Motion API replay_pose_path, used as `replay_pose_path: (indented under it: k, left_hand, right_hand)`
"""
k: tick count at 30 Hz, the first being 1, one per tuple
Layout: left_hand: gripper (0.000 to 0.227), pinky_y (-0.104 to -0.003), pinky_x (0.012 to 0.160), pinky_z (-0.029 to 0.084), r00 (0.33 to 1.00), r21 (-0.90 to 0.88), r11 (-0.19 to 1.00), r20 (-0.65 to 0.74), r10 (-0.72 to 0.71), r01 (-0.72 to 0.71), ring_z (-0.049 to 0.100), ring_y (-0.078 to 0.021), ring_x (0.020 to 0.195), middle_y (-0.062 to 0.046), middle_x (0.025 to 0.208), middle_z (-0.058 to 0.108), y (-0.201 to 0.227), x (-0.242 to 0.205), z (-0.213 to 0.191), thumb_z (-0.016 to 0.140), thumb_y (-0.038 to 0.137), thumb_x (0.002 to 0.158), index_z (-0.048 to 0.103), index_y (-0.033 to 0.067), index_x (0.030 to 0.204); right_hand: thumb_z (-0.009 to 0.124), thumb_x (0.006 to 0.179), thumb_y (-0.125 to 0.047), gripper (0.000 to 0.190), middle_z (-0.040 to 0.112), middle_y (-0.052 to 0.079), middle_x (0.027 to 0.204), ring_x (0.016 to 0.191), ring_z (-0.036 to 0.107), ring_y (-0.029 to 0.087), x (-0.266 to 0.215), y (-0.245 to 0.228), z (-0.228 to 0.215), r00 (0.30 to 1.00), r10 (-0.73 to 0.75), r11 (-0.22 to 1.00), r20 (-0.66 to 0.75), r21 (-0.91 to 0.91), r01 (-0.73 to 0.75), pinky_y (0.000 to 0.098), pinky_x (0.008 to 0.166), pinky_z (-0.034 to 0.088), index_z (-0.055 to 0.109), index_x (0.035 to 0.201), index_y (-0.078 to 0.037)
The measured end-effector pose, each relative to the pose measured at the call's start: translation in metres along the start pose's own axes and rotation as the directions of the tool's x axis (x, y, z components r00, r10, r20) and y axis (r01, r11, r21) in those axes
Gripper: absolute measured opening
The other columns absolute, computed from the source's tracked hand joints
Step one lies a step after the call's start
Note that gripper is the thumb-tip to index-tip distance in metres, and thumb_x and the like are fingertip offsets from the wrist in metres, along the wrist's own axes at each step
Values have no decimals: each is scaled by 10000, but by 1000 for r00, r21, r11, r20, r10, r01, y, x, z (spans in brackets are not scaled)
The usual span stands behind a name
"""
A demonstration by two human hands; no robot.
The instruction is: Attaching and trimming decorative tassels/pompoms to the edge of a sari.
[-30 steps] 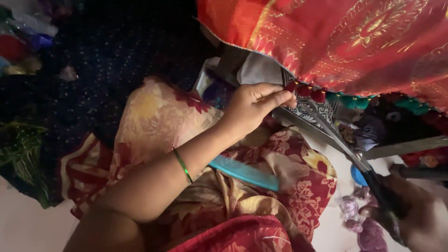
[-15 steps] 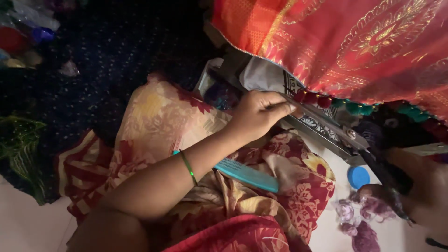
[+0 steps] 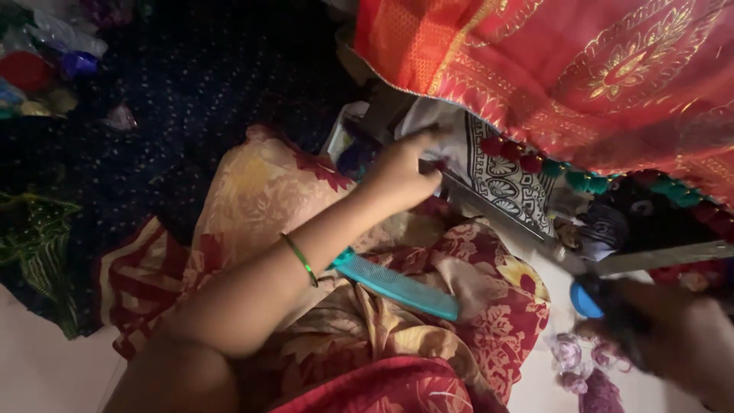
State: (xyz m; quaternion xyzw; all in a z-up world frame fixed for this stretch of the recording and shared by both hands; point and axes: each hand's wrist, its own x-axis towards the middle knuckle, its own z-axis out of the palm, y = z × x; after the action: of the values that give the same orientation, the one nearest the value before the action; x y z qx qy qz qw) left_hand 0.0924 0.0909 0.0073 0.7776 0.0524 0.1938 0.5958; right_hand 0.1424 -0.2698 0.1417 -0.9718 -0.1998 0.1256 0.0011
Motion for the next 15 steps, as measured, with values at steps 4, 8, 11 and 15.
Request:
replay_pose_path:
  k: [4,8,11,15]
  left_hand:
    - [639,-378,968,530,996,-202,976,-54,76,-86,633,-263,1168,-176,1329,610,-1,20,3,761,214,845,557,10,1416]
    - [380,-375,1107,493,960,-656,748,262,100,102,727,-256,1101,-200,1124,787,38,22,6,737,271,995,729,-87,1121]
    - [271,-367,959,558,948,-859,424,317,5,286,708,-171,974,-56,1047,731,43,18,14,659,263,970,717,19,1074]
    - [248,-360,914,602,956,-882,389,293,14,265,693,-143,929,-62,1020,718,40,17,15,641,235,1012,710,3,1063]
  right_hand:
    - [901,726,-402,359,768,-38,700,632,711,107,3,69,55,933,-325,945,156,4,328,314,595,563,790,1013,-219]
    - [917,745,-373,429,800,26,771,757,743,172,-28,10,71,919,-63,992,388,-78,101,348,710,583,769,1122,-229]
    - [866,768,-420,430,815,-35,884,844,812,149,-35,24,106,859,-118,970,499,-127,207,309,774,612,749,1153,-269]
    - [921,691,-426,488,795,-87,931,989,767,145,-44,76,170,915,-84,972,395,-170,163,606,995,304,789,1154,-353]
